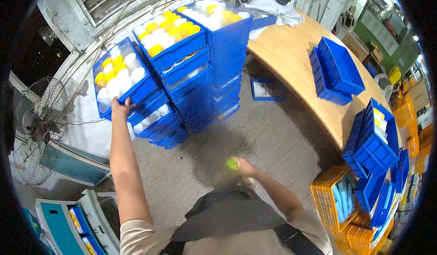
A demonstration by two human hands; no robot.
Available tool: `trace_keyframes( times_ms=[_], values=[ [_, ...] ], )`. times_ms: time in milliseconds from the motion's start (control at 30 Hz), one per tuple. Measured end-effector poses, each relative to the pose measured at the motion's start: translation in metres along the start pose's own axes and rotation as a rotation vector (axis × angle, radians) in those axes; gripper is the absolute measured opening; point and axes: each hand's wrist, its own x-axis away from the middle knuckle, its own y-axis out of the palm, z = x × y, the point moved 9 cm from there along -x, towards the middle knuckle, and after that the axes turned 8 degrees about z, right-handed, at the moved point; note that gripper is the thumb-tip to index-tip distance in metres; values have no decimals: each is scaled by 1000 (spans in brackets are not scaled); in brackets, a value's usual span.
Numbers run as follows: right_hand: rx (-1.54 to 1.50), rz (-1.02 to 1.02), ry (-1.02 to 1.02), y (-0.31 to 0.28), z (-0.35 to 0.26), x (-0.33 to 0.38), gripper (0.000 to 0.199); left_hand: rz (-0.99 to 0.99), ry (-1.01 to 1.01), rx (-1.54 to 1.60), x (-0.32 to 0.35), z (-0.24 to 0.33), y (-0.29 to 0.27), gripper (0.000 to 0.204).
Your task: The person writes on a notepad, then moves to a machine to operate its touchscreen while holding the notepad. They handle blue trays with white and yellow-capped containers, using a green tool to adjust or remove caps. The person stacks and repositions trays and containers on the machine and nearby surfaces.
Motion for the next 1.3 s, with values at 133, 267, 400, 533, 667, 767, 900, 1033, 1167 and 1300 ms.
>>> trace_keyframes(
  times_ms=[133, 267, 400, 533, 667, 767, 900, 1033, 1167, 1300],
  values=[
    [-229, -85, 19, -19, 29, -34, 36, -32, 64, 172, 0, -36, -52, 31],
    [-159, -279, -45, -57, 52, -62, 42, -76, 211, 341, 83, -100, -158, 20],
    [339, -130, 41, -112, 92, -102, 72, 237, 176, 215, 228, -188, -304, 40],
    [452, -445, -157, -106, 73, -140, 78, 519, 154, 55, 362, -266, -404, 51],
    [157, -884, -218, -32, 18, -101, 57, 1066, 86, -635, 442, -335, -465, 31],
    [533, -1090, -199, 28, 4, -36, 50, 1240, -76, -986, 472, -389, -466, 53],
    [763, -1262, -480, 66, -29, 67, 45, 1264, -272, -963, 520, -431, -467, 69],
    [841, -1247, -755, 91, -53, 131, 43, 1243, -248, -942, 552, -438, -467, 82],
    [903, -1163, -791, 101, -66, 151, 41, 1244, -232, -875, 574, -445, -493, 86],
    [893, -955, -902, 110, -88, 159, 42, 1245, -149, -789, 590, -453, -534, 86]
  ],
)
